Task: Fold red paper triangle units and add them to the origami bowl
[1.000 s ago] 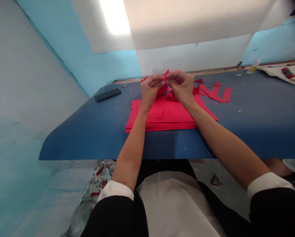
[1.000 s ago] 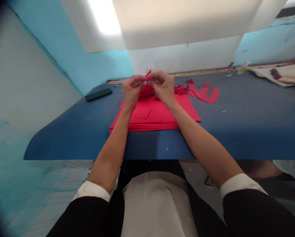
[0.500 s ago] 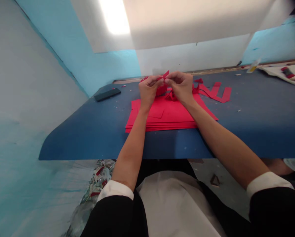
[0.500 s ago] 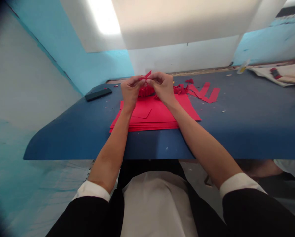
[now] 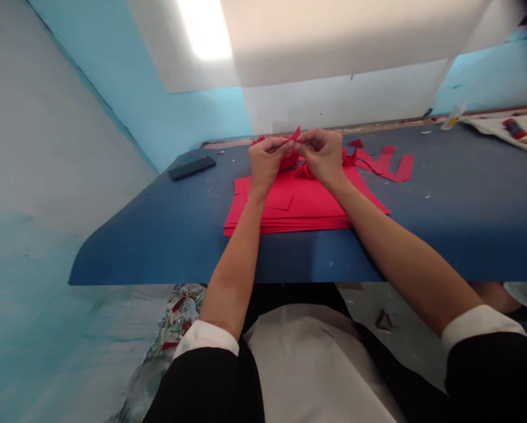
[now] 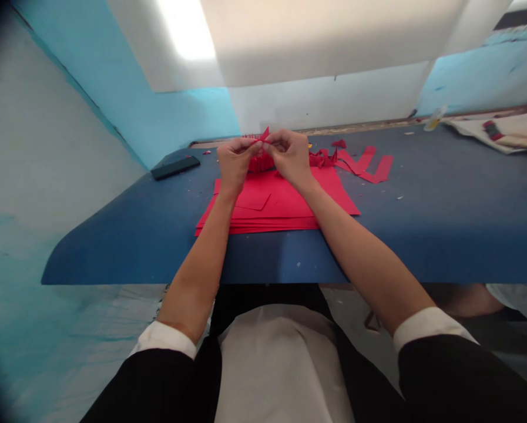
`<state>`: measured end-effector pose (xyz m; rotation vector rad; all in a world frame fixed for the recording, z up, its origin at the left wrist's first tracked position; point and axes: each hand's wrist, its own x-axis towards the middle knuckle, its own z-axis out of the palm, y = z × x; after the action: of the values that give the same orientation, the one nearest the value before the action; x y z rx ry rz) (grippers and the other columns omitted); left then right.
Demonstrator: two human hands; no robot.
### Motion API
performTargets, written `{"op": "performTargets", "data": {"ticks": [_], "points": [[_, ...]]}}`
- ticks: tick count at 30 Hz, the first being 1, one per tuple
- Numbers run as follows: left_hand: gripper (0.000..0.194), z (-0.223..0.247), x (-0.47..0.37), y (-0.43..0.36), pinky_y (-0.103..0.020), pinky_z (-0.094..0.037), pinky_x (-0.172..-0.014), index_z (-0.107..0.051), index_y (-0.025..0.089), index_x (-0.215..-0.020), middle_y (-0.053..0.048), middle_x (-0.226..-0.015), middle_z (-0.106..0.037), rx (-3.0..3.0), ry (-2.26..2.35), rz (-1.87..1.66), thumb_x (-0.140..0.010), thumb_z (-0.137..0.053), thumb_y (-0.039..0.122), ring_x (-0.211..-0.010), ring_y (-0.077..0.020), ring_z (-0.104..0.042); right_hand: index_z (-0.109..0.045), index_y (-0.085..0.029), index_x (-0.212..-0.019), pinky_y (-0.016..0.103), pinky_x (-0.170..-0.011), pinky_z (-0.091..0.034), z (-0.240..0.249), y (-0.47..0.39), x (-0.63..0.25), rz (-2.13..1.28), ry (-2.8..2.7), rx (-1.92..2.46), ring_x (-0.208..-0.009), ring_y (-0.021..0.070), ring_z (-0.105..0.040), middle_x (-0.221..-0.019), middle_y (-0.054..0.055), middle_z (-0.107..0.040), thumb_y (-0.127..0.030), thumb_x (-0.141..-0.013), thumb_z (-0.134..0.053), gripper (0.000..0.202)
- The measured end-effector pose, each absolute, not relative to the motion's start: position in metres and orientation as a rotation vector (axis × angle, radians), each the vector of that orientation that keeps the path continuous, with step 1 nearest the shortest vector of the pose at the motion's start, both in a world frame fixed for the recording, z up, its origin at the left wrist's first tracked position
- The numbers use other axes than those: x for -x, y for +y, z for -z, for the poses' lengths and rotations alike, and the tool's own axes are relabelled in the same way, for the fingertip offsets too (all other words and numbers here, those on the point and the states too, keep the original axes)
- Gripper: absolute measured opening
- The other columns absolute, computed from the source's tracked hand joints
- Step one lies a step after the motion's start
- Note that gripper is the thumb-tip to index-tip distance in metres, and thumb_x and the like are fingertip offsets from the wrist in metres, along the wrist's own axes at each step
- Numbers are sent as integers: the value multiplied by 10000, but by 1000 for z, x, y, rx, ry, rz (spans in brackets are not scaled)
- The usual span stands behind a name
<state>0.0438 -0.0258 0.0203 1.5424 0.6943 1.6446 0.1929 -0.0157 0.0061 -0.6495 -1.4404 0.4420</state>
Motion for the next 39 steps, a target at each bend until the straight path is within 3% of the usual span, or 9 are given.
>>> {"op": "performTargets", "data": {"ticks": [4,6,10,16,22,28,33,36,39], "points": [[248,-23,-44,-30,-452,-585,-915,-742,297,-757,-2,-802,-767,-1477,729,-1651,-795,-955,417,-849,-202,-708,-716,-241,-801,419,-710,-662,-9,-20,-192,-475,-1414,698,-703,215,-725,-745,28,-723,-509,-788,-925,340],[257,-24,-45,-32,-432,-606,-889,-750,275,-782,-5,-817,-777,-1442,675,-1649,-765,-983,383,-825,-198,-723,-703,-245,-808,444,-765,-678,-10,-20,-192,-488,-1410,728,-781,236,-755,-782,38,-735,-509,-785,-932,350],[295,-23,-45,-36,-468,-616,-948,-769,327,-847,11,-869,-795,-1446,603,-1635,-722,-1000,461,-883,-209,-723,-678,-253,-821,485,-826,-693,-9,-15,-195,-482,-1398,746,-880,262,-773,-810,44,-731,-541,-775,-936,389],[359,-18,-44,-28,-523,-576,-969,-719,352,-771,23,-864,-787,-1488,597,-1633,-677,-975,586,-922,-237,-675,-647,-261,-838,499,-823,-693,-4,-8,-197,-457,-1444,701,-932,279,-776,-835,50,-724,-623,-794,-894,441],[341,-11,-42,-15,-512,-533,-1004,-668,382,-840,25,-752,-749,-1535,557,-1555,-793,-900,628,-1213,-270,-626,-624,-266,-867,461,-762,-681,0,-2,-198,-431,-1455,639,-889,254,-755,-846,44,-711,-617,-813,-884,440],[475,-12,-42,-18,-438,-529,-864,-675,304,-894,22,-713,-698,-1537,523,-1638,-716,-951,647,-899,-220,-693,-611,-271,-859,430,-712,-648,0,0,-199,-409,-1443,610,-781,215,-716,-809,28,-696,-623,-816,-876,443],[479,-16,-42,-24,-379,-509,-733,-727,350,-1036,54,-637,-669,-1568,498,-1623,-720,-963,623,-664,-151,-612,-598,-286,-895,394,-660,-596,-3,-5,-199,-397,-1433,613,-731,203,-683,-775,16,-675,-660,-837,-839,449],[395,-14,-41,-22,-392,-538,-713,-757,329,-932,27,-687,-725,-1595,533,-1576,-757,-928,639,-659,-159,-621,-577,-296,-906,364,-583,-536,-6,-8,-198,-405,-1405,578,-612,176,-622,-702,-15,-650,-742,-824,-801,505],[338,-10,-42,-18,-413,-587,-778,-742,324,-888,18,-702,-743,-1584,615,-1557,-806,-902,610,-793,-199,-697,-548,-300,-913,343,-528,-467,-9,-11,-196,-412,-1399,524,-526,155,-548,-627,-52,-589,-765,-822,-785,529]]}}
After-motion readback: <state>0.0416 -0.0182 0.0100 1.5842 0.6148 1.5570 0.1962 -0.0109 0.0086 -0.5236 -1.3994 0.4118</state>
